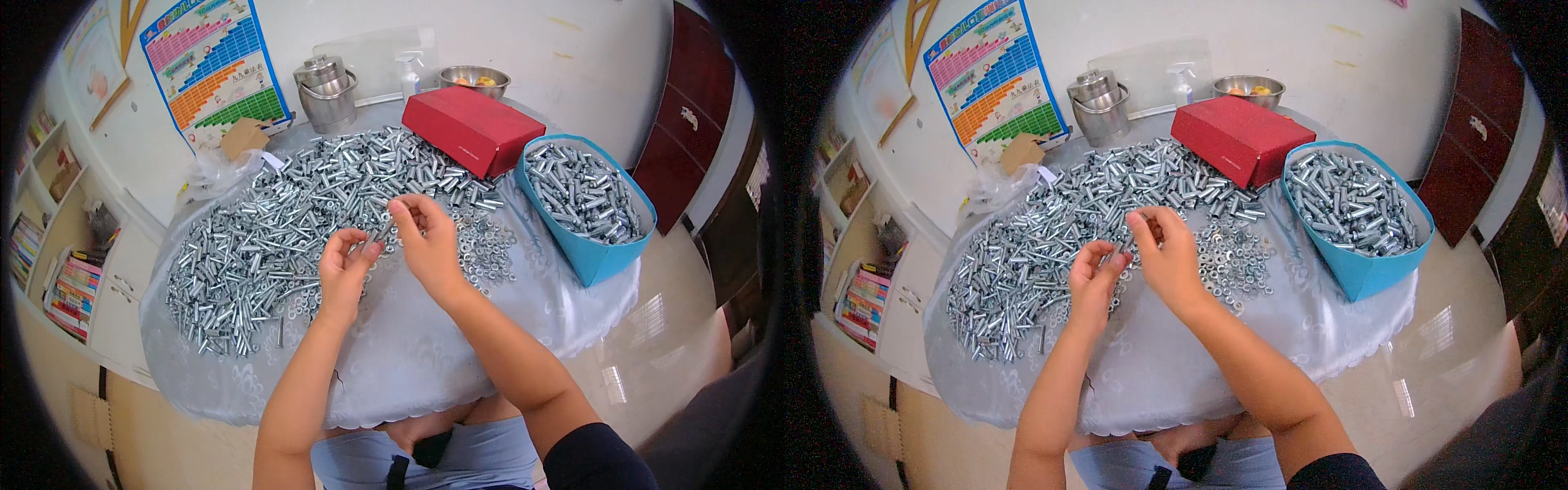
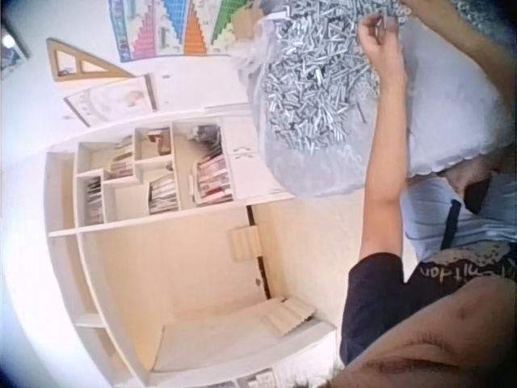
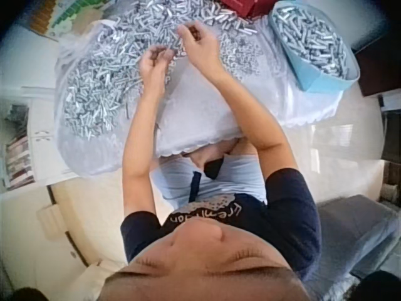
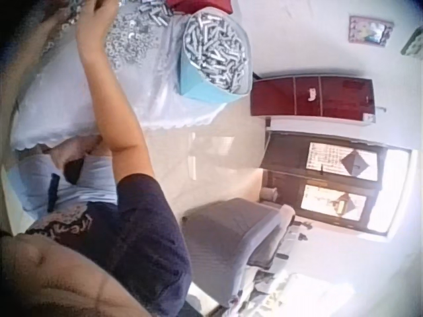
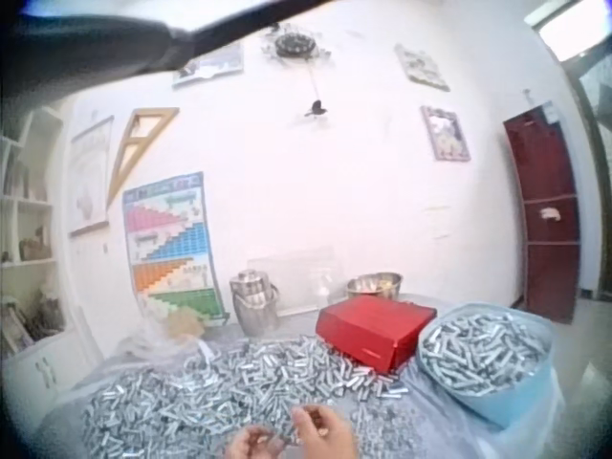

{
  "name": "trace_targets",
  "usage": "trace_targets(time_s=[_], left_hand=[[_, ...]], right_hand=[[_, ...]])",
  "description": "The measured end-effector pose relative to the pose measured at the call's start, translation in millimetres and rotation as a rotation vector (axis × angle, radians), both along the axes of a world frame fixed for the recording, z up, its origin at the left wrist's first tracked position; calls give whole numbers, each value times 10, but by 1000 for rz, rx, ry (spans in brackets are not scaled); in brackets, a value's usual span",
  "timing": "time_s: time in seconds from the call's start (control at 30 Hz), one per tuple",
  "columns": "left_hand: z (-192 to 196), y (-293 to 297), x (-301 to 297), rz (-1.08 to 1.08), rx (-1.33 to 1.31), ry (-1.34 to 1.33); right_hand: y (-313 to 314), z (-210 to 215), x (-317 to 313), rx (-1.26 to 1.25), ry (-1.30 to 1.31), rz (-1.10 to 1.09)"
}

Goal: The person sits at a table covered with a large pile of metal bolts and washers. They repeatedly pick up a bolt and a washer, thread the washer onto the bolt, and place the assembled fastener into a blue container on the right side of the table.

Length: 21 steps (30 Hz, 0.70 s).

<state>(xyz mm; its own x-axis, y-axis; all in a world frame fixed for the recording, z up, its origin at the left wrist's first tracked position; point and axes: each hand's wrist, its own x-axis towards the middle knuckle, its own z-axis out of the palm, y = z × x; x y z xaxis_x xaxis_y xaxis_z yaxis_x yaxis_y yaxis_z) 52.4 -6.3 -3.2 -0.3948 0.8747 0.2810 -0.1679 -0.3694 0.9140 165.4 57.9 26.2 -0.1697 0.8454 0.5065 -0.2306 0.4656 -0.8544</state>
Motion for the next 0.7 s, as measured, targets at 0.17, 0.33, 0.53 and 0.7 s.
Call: trace_targets(time_s=[0.17, 0.33, 0.53, 0.7], left_hand=[[5, -3, 23, -4, -42, -11], [8, 7, 49, -26, -14, -30], [-35, 19, 13, 24, -25, 104], [7, -10, 23, 149, -89, 353]], right_hand=[[8, -4, -22, -19, 52, 18], [15, -40, -24, 3, -24, 38], [-22, -5, -21, 29, -39, 62], [-2, -41, -13, 122, -167, 62]])
